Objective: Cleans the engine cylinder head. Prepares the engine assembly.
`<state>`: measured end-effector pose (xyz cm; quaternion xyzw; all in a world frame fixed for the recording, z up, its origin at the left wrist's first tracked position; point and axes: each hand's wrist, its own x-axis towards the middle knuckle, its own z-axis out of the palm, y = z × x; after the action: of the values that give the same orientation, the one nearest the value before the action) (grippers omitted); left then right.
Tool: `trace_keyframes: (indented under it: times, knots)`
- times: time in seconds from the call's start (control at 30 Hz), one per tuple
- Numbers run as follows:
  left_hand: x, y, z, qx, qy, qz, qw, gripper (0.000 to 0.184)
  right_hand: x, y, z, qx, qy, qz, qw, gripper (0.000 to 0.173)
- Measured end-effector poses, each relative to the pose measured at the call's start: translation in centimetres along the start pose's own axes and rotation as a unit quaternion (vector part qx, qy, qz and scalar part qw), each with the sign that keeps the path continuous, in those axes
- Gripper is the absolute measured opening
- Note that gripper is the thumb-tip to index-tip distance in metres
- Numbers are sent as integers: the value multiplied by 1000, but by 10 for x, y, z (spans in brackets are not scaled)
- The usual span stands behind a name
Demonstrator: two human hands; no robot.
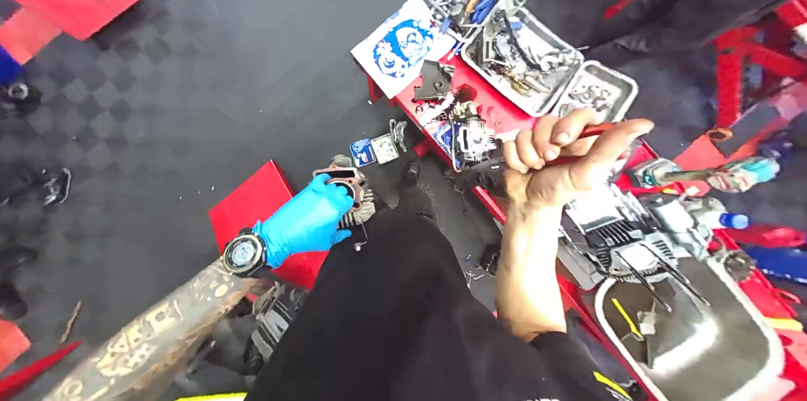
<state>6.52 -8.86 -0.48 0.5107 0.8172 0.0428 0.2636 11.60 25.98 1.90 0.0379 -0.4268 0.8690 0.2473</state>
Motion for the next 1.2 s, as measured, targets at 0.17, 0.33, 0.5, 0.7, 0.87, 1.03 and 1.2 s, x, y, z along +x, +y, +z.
trace_keyframes:
  times: [0.17, 0.33, 0.5, 0.7, 0.87, 1.03, 1.2]
  knots:
    - [25, -33, 18, -9, 25, -34, 999, 48, -62, -3, -82, -94, 191, 63, 975, 51]
    - [76, -52, 22, 8, -5, -28, 1000, 50, -99, -12, -109, -118, 298, 53, 946, 51]
    - [161, -36, -2, 20, -11, 5, 1000, 53, -92, -28, -136, -142, 312, 4, 939, 43]
    - [310, 27, -26, 5, 44, 87, 995, 55, -72, -57, -173, -150, 342, -54, 926, 42]
    - [450, 81, -2, -13, 52, 121, 991, 58, -57, -82, -203, -158, 375, -83, 910, 43]
    - [539, 143, -21, -31, -151, 56, 986, 61, -48, -101, -213, -152, 401, -88, 899, 46]
    - [603, 145, 69, -14, -79, 25, 996, 56, -41, -100, -218, -129, 403, -65, 904, 46]
